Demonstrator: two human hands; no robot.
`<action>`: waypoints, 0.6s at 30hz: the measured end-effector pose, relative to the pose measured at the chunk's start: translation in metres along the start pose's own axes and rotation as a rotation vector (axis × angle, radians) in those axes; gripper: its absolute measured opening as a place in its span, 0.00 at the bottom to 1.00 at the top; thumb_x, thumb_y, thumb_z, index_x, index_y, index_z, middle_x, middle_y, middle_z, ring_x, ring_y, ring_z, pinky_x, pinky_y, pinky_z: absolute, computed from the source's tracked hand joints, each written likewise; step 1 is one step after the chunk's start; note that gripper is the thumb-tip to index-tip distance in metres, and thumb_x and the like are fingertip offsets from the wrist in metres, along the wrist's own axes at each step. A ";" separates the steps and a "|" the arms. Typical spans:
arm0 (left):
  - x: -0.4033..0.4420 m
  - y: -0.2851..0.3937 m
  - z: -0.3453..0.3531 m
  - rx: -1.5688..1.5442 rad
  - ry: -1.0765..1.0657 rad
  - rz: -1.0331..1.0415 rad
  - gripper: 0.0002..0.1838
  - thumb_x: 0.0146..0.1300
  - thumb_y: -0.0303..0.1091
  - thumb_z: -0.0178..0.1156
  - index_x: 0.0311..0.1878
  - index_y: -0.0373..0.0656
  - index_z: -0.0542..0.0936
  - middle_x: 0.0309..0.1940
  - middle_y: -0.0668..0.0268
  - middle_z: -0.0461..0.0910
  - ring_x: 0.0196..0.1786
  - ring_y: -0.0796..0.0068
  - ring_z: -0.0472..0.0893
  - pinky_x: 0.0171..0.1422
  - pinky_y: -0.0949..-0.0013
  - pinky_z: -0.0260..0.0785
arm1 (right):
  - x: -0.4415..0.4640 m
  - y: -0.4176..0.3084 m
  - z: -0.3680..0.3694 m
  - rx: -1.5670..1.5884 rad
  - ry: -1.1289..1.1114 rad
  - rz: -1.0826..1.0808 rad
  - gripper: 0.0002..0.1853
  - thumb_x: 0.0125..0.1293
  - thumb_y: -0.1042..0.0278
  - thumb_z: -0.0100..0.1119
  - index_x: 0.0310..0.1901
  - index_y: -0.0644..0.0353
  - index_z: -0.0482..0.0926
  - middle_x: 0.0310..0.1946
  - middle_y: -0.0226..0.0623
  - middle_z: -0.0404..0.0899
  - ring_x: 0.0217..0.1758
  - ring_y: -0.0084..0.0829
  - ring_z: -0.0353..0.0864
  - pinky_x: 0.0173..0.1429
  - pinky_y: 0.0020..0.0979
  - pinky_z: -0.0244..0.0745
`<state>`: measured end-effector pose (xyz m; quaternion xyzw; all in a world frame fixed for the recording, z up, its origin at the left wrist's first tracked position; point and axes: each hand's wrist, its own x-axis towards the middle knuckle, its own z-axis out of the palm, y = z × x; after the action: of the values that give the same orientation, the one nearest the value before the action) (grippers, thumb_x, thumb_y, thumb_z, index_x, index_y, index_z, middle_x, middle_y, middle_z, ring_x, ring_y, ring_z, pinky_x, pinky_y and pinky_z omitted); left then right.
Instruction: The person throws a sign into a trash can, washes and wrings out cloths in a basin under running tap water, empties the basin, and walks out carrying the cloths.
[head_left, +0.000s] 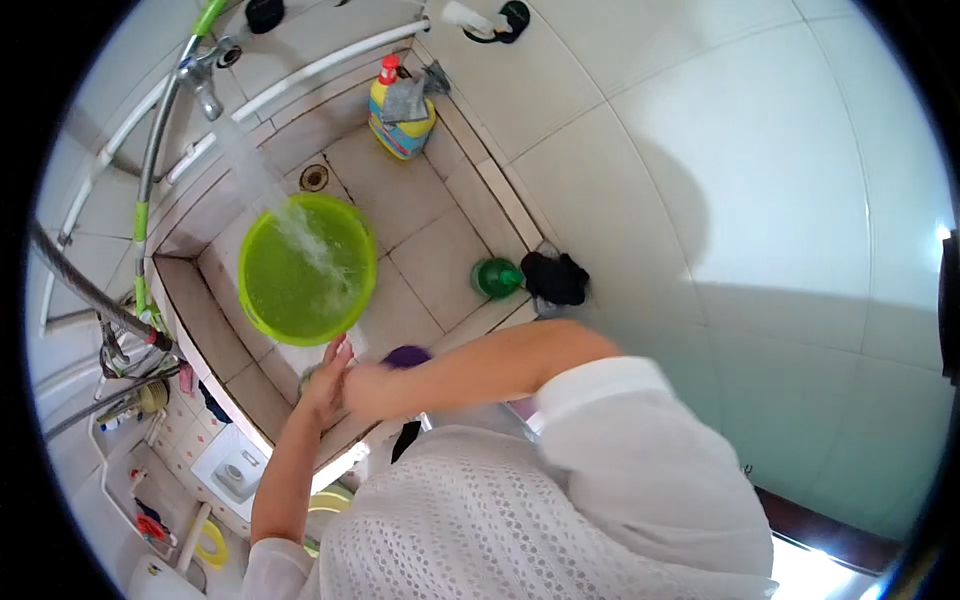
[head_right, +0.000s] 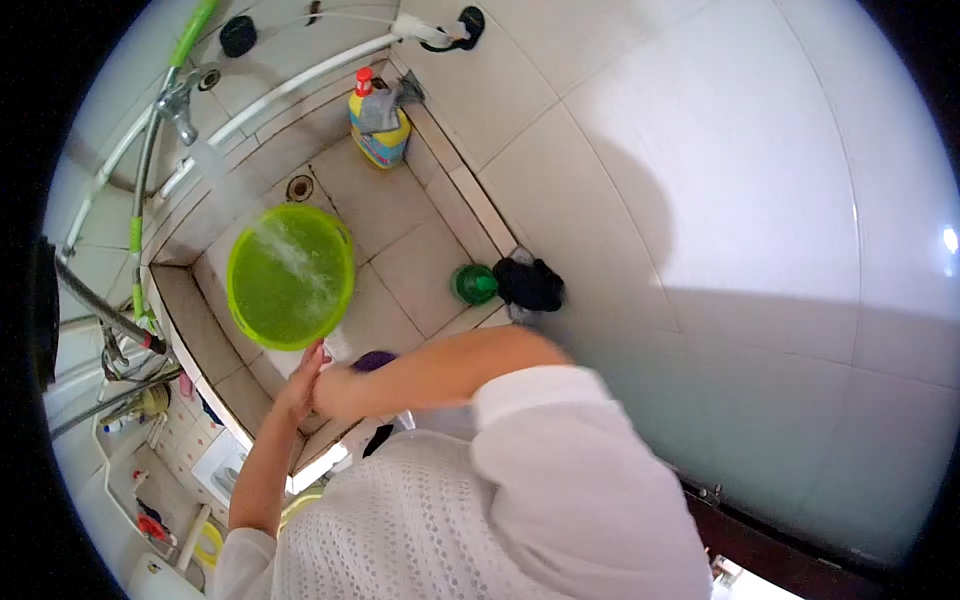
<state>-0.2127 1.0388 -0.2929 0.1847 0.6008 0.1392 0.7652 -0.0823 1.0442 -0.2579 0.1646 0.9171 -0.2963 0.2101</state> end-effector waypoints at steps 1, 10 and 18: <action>-0.006 -0.005 -0.004 -0.027 -0.034 0.001 0.36 0.54 0.50 0.60 0.64 0.51 0.59 0.52 0.64 0.66 0.49 0.70 0.69 0.48 0.71 0.63 | -0.038 0.022 -0.027 0.030 -0.127 0.127 0.08 0.46 0.72 0.55 0.29 0.61 0.81 0.29 0.44 0.80 0.33 0.40 0.80 0.34 0.40 0.75; -0.017 -0.102 -0.051 1.269 0.362 0.069 0.44 0.41 0.38 0.68 0.64 0.53 0.58 0.64 0.58 0.53 0.65 0.53 0.57 0.65 0.57 0.56 | -0.278 0.152 0.004 -0.201 0.225 0.655 0.42 0.41 0.52 0.68 0.60 0.49 0.61 0.65 0.51 0.46 0.66 0.55 0.47 0.67 0.50 0.46; 0.077 -0.179 -0.094 1.056 0.678 0.333 0.41 0.40 0.33 0.68 0.61 0.47 0.60 0.55 0.54 0.62 0.53 0.55 0.69 0.51 0.56 0.69 | -0.257 0.132 -0.022 -0.221 0.164 0.673 0.40 0.43 0.49 0.64 0.61 0.48 0.62 0.67 0.50 0.40 0.67 0.60 0.41 0.64 0.62 0.38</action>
<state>-0.2873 0.9232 -0.4596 0.5725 0.7600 -0.0075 0.3074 0.1880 1.1133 -0.1801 0.4567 0.8519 -0.0953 0.2379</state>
